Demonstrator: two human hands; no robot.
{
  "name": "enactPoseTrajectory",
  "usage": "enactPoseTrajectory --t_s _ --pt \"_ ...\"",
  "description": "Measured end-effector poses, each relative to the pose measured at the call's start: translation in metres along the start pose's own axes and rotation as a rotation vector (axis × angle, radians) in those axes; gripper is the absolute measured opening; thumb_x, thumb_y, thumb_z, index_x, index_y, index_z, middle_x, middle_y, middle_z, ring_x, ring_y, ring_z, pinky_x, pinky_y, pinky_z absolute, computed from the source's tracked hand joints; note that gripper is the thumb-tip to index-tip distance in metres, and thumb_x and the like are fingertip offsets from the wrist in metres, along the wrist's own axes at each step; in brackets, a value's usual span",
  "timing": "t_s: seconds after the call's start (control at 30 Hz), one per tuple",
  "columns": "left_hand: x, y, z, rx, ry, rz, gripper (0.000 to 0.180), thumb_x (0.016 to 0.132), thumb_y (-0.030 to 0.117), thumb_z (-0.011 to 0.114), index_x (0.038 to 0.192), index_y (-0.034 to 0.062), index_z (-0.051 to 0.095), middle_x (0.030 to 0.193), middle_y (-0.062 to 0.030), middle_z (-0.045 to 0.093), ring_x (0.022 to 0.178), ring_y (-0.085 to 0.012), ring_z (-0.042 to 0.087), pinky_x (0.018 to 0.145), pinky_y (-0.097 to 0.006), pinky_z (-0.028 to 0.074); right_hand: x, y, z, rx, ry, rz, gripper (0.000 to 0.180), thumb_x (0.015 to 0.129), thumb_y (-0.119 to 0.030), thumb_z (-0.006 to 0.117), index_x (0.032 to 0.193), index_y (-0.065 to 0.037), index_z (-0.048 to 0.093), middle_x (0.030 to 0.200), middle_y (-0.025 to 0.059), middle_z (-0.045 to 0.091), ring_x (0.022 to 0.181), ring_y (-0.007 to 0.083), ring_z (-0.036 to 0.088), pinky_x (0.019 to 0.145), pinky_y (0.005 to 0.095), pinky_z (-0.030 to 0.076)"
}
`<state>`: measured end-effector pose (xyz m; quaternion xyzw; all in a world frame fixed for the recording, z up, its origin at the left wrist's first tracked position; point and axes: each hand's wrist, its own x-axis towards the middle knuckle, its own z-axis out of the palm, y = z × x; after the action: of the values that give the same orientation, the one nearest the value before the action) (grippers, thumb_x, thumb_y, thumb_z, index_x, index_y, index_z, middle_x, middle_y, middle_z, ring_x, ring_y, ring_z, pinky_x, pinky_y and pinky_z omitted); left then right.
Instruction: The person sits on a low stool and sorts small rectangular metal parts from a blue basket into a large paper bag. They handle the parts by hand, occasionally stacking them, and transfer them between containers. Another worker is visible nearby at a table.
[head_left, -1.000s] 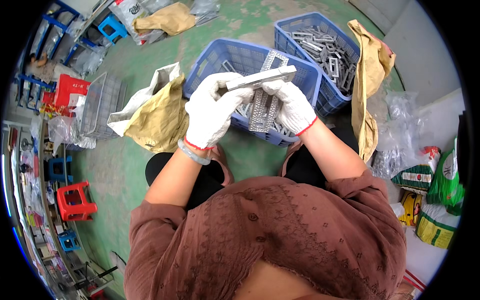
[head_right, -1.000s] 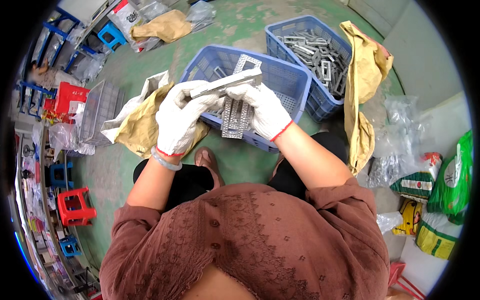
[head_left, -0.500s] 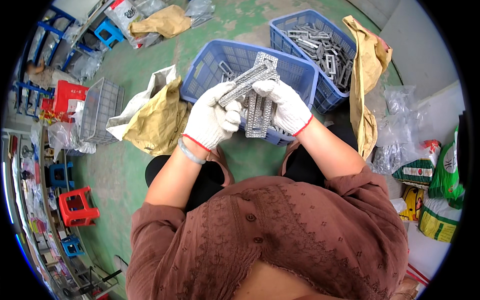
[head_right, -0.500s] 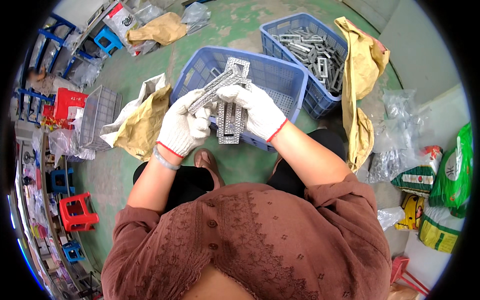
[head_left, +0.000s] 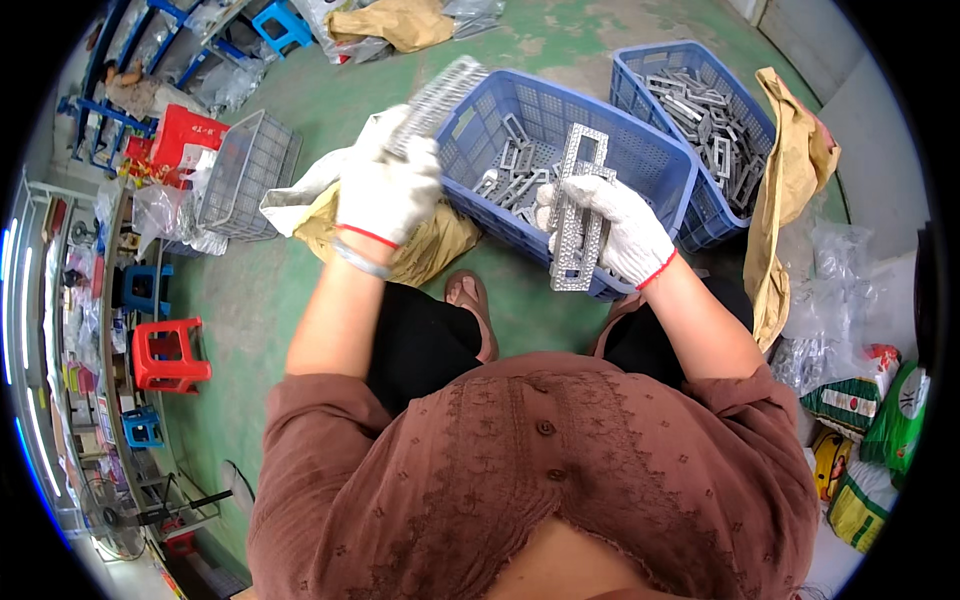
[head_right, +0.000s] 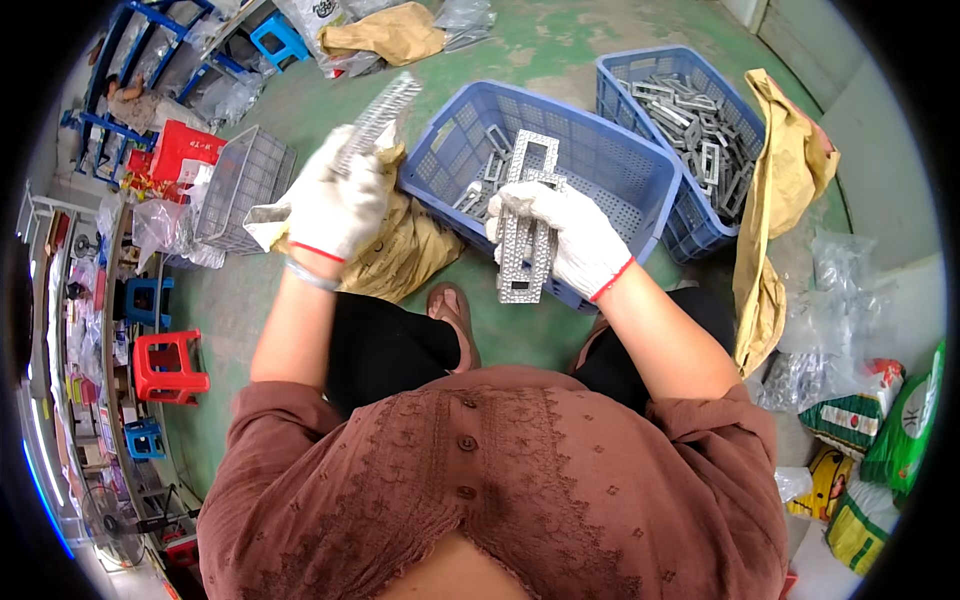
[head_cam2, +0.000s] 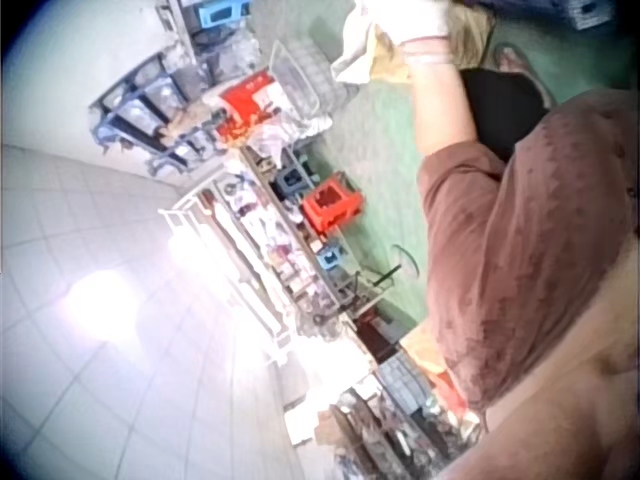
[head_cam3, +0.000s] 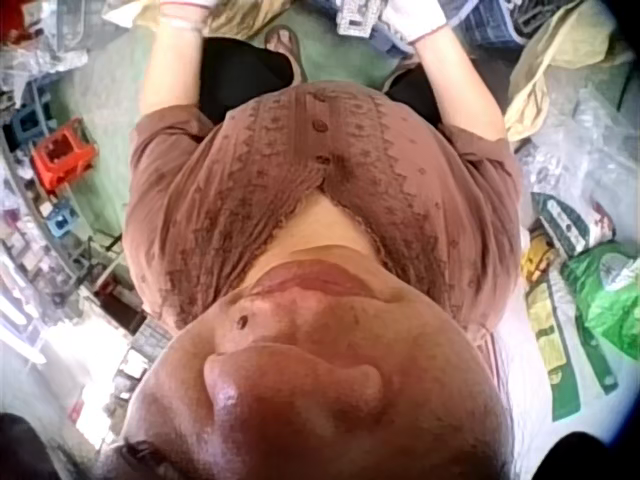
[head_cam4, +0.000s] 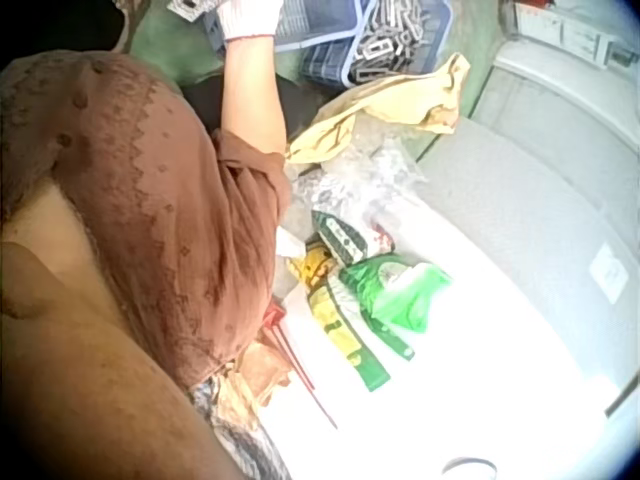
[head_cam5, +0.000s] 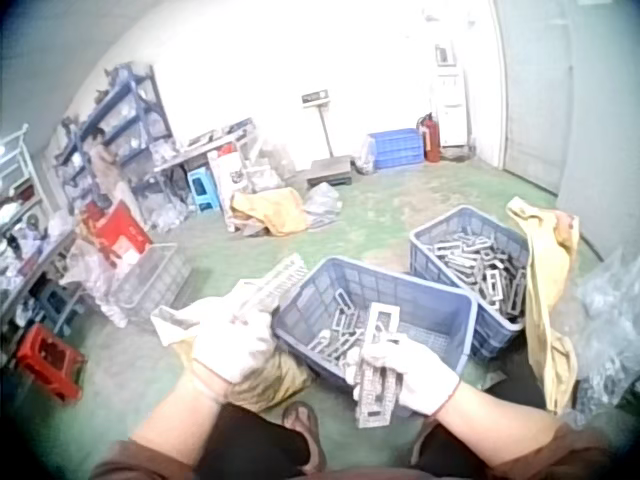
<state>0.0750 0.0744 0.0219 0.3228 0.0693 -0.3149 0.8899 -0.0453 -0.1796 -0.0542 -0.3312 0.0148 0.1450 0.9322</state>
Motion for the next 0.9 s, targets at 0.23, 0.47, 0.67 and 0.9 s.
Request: enactPoseTrajectory --t_s 0.23,0.47,0.67,0.9 --pt "0.034 0.15 -0.121 1.781 0.463 0.657 0.031 0.095 0.03 0.056 0.105 0.0055 0.071 0.084 -0.013 0.067 0.073 -0.0252 0.063 0.064 -0.036 0.05 0.004 -0.011 0.0 0.058 0.013 -0.095 0.027 0.099 -0.019 0.058 0.115 0.003 0.06 0.101 0.0191 0.068 0.089 0.0297 0.07 0.075 0.0422 0.062" --pt "0.009 0.092 -0.043 2.604 0.727 0.439 0.048 0.092 0.052 0.052 0.107 0.0112 0.071 0.11 -0.0172 0.069 0.106 -0.0372 0.064 0.09 -0.047 0.05 0.006 -0.017 -0.005 0.144 0.04 -0.192 0.023 0.101 -0.022 0.058 0.114 -0.003 0.059 0.102 0.0189 0.068 0.09 0.0306 0.07 0.076 0.0444 0.061" --pt "-0.02 -0.046 0.017 2.318 -0.251 0.51 0.04 0.09 0.045 0.069 0.099 0.0066 0.073 0.093 -0.0107 0.071 0.09 -0.0229 0.068 0.079 -0.032 0.052 0.01 -0.015 -0.011 0.236 0.011 -0.271 0.025 0.102 -0.024 0.056 0.114 -0.003 0.06 0.107 0.02 0.067 0.096 0.0321 0.068 0.083 0.0485 0.059" --pt "-0.027 -0.127 0.047 1.286 -0.043 0.004 0.03 0.089 0.028 0.078 0.098 0.0005 0.071 0.083 -0.0041 0.068 0.075 -0.0083 0.064 0.064 -0.024 0.053 -0.002 -0.023 -0.007 0.325 -0.11 -0.312 0.036 0.102 -0.032 0.056 0.121 -0.002 0.057 0.115 0.0228 0.064 0.103 0.0368 0.065 0.091 0.0538 0.055"
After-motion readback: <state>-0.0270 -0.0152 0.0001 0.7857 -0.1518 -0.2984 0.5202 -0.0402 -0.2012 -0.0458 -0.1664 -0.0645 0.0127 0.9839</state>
